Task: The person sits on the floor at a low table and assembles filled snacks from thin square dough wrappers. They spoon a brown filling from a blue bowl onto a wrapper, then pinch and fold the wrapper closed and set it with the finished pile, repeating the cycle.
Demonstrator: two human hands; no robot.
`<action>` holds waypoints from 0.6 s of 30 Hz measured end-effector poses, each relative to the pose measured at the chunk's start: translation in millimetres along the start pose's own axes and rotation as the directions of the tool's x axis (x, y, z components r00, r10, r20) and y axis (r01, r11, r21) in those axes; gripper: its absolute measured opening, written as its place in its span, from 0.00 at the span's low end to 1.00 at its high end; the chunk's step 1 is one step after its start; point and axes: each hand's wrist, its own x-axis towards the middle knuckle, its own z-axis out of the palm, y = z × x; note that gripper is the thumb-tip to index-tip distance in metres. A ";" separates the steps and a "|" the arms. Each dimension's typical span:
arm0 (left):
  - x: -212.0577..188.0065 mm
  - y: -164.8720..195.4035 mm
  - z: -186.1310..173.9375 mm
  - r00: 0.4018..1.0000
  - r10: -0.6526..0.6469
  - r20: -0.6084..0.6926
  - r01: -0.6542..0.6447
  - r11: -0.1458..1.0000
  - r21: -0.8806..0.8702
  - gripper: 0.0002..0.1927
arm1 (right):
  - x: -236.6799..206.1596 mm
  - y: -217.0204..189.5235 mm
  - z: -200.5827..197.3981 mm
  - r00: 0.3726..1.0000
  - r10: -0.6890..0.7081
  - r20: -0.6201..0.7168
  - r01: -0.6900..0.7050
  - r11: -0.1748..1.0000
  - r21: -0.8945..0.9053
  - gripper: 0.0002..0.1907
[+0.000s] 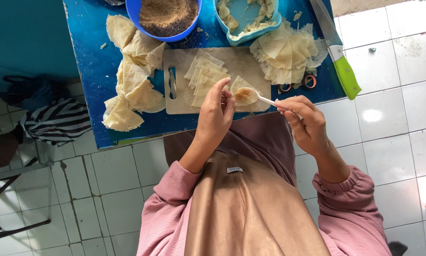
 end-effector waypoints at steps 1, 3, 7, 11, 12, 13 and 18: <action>0.0 -0.3 0.3 1.000 -0.013 0.003 0.013 1.000 -0.004 0.26 | -0.9 2.2 1.0 1.000 -0.002 -0.004 0.002 1.000 0.025 0.12; -0.2 -1.0 0.7 1.000 -0.014 0.009 0.014 1.000 -0.012 0.26 | -2.2 8.8 4.1 1.000 -0.007 -0.017 0.008 0.997 0.071 0.12; -0.9 -1.4 2.2 0.999 0.037 -0.009 -0.038 0.997 -0.062 0.25 | -1.4 20.6 6.4 0.949 0.274 -0.160 -0.193 0.899 0.393 0.14; 0.7 -0.1 5.3 0.999 -0.015 0.039 0.019 0.994 -0.109 0.21 | 23.8 25.1 4.5 0.886 0.418 -0.202 -0.169 0.696 0.698 0.14; 1.2 0.4 5.7 0.999 -0.009 0.036 0.012 0.996 -0.091 0.21 | 33.7 24.1 3.6 0.878 0.431 -0.207 -0.160 0.672 0.724 0.13; 1.2 1.1 6.5 0.999 -0.003 0.033 0.005 0.997 -0.073 0.22 | 45.6 23.1 4.5 0.889 0.410 -0.205 -0.146 0.678 0.721 0.13; 5.3 2.4 7.8 0.992 0.123 0.025 -0.124 0.991 0.047 0.26 | 136.8 26.7 40.0 0.967 0.220 -0.127 -0.074 0.723 0.686 0.13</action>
